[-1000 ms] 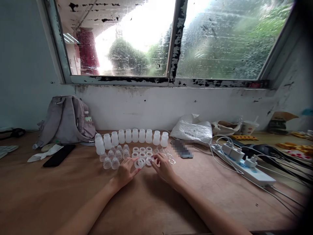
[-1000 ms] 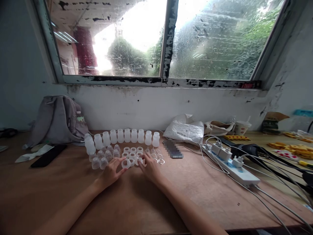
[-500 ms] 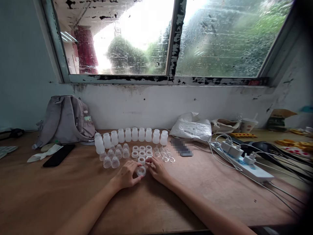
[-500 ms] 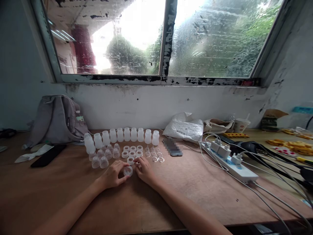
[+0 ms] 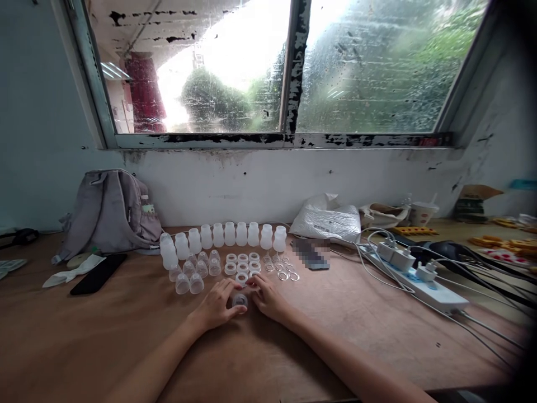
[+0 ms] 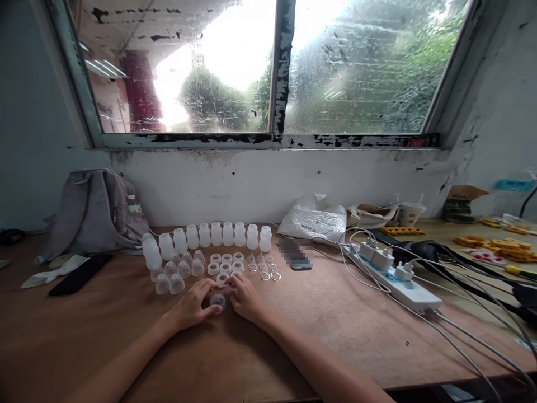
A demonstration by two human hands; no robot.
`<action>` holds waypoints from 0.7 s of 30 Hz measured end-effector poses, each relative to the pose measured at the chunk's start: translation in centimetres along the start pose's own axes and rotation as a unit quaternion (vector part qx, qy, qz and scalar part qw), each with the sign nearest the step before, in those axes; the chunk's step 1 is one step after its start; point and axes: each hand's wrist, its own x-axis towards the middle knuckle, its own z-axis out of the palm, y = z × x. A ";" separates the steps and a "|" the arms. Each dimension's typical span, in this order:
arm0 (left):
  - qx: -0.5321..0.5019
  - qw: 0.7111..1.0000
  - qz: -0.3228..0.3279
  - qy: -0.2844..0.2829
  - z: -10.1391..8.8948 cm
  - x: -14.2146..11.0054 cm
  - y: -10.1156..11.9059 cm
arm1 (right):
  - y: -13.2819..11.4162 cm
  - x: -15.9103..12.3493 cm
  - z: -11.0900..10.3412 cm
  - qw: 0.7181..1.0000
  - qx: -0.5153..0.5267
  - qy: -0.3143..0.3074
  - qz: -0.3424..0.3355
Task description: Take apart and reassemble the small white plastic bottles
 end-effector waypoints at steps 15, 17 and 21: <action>-0.265 0.941 -0.187 0.092 0.8 0.6 0.2 | -1.8 0.3 1.1 0.992 0.123 0.024 0.014; -0.264 0.943 -0.181 0.092 0.5 0.5 0.3 | -1.6 0.4 1.1 0.992 0.118 0.041 0.032; -0.277 0.948 -0.152 0.046 0.4 0.4 1.1 | -1.5 0.6 1.0 0.991 0.111 0.055 0.044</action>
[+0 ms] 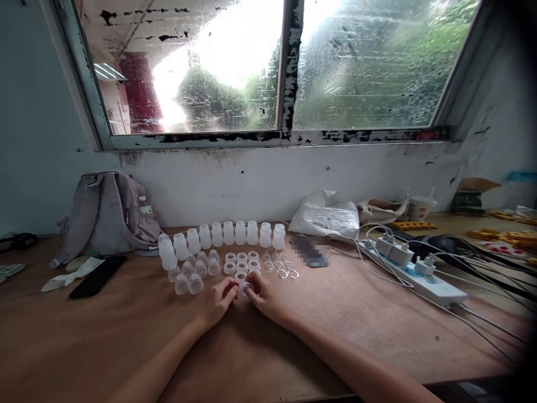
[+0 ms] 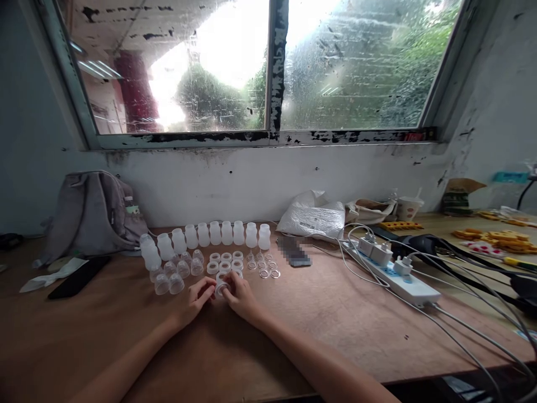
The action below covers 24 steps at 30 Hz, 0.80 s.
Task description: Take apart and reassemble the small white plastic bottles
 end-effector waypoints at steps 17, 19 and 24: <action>-0.068 0.995 0.032 -0.068 1.3 -1.1 -0.7 | 0.0 0.7 -0.7 0.998 -0.019 -0.059 0.018; -0.059 0.995 0.035 -0.072 1.3 -1.1 -0.6 | -0.2 0.6 -0.6 0.997 -0.035 -0.060 0.020; -0.041 0.996 0.034 -0.073 1.2 -1.0 -0.8 | -0.3 0.5 -0.4 0.996 -0.071 -0.047 0.023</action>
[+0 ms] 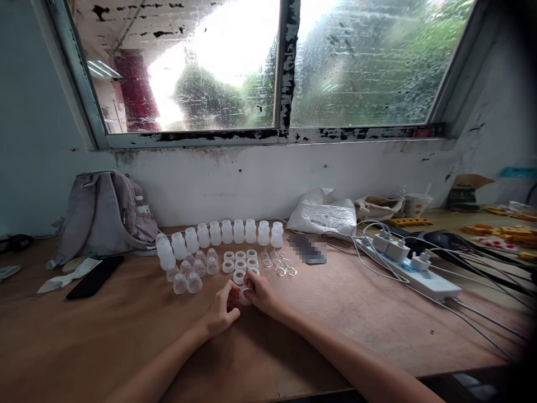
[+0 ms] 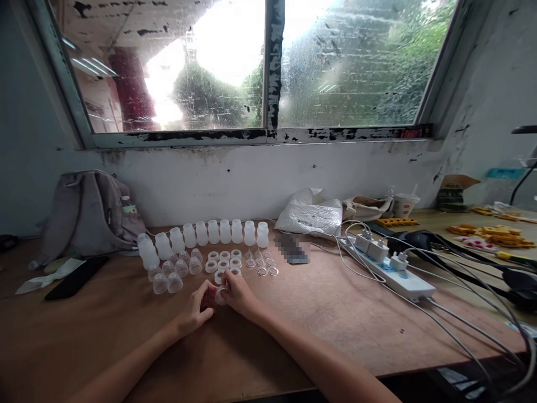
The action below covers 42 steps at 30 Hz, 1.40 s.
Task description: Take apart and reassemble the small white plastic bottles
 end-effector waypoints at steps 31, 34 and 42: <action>-0.091 0.986 -0.061 0.126 -1.3 1.5 -1.5 | -0.7 -1.2 -0.5 0.997 0.024 0.011 -0.066; -0.050 0.990 -0.064 0.119 -1.7 1.4 -0.8 | -0.7 -1.1 -0.6 0.997 0.027 0.021 -0.064; 0.151 0.952 -0.128 0.233 -10.3 3.4 3.1 | -0.2 -1.0 -1.0 0.998 0.010 0.038 -0.049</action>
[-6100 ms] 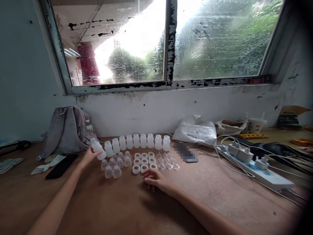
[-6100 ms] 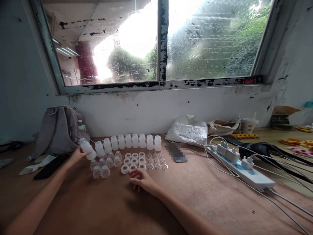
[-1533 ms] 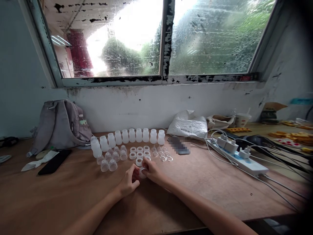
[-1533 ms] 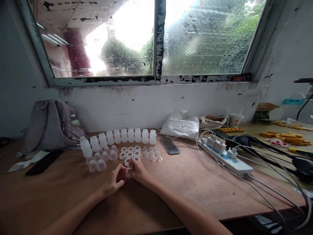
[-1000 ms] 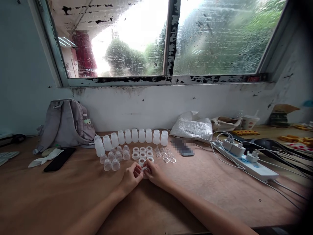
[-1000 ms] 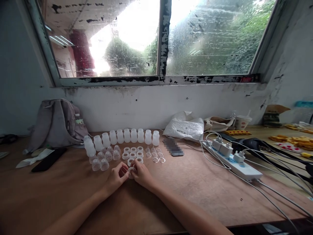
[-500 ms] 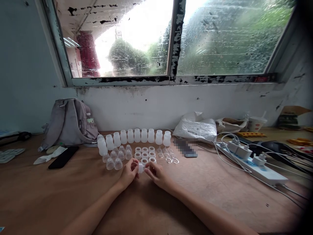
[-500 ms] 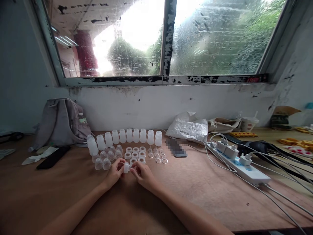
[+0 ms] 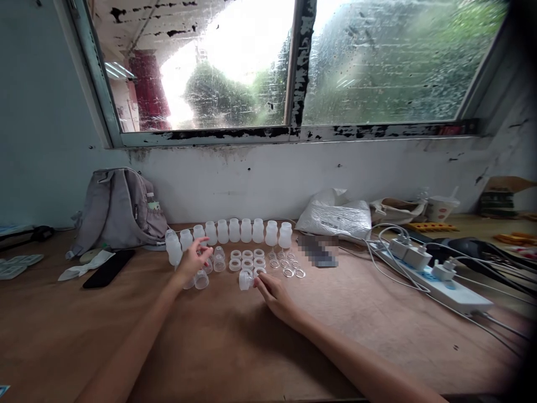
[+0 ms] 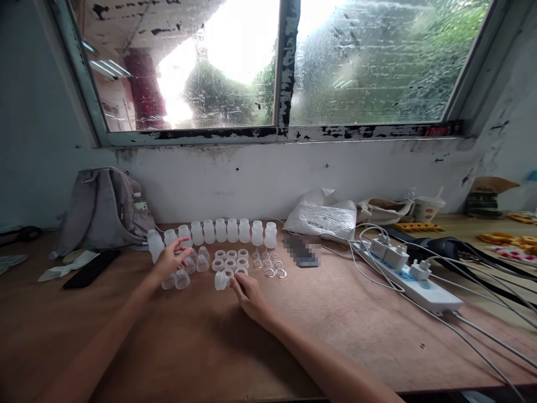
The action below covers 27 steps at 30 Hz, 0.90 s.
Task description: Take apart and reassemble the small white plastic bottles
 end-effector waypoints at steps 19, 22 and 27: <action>0.446 0.881 0.011 0.154 -2.0 4.9 -3.4 | 0.0 -0.6 0.4 0.997 -0.048 0.000 -0.059; 0.374 0.878 0.135 0.268 -1.5 3.2 -2.0 | 0.0 -0.6 0.4 0.997 -0.052 -0.007 -0.062; 0.180 0.908 0.304 0.226 2.2 -0.9 0.5 | 0.1 -0.3 0.3 0.998 -0.048 0.008 -0.050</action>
